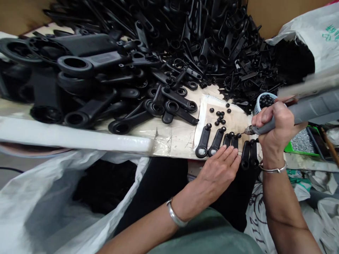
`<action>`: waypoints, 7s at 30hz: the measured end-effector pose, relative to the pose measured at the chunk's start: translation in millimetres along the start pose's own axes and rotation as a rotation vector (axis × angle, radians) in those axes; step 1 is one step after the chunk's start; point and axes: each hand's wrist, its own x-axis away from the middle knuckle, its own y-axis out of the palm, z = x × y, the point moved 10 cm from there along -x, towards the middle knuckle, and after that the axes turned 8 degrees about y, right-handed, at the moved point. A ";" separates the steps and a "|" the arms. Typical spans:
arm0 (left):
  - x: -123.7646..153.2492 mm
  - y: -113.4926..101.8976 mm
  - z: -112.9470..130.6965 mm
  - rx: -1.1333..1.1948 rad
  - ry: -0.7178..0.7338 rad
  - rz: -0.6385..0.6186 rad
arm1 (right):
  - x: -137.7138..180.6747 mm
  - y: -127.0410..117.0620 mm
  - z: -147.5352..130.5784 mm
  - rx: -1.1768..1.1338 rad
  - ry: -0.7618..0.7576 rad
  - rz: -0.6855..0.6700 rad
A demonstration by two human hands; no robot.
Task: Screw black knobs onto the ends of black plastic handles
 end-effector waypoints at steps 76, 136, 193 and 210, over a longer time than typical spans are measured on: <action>-3.0 -16.2 -6.1 0.029 0.011 0.130 | 12.8 8.8 5.8 -0.104 0.002 -0.051; 15.1 -27.0 -15.3 -0.204 -0.054 0.133 | 11.2 38.8 -5.9 -0.220 -0.094 -0.151; 17.0 -17.0 -17.9 -0.220 -0.097 -0.007 | 13.1 63.2 30.4 -0.018 0.114 -0.212; 22.1 1.6 -20.7 -0.188 -0.146 0.019 | -0.3 32.2 -1.7 -0.148 -0.055 -0.144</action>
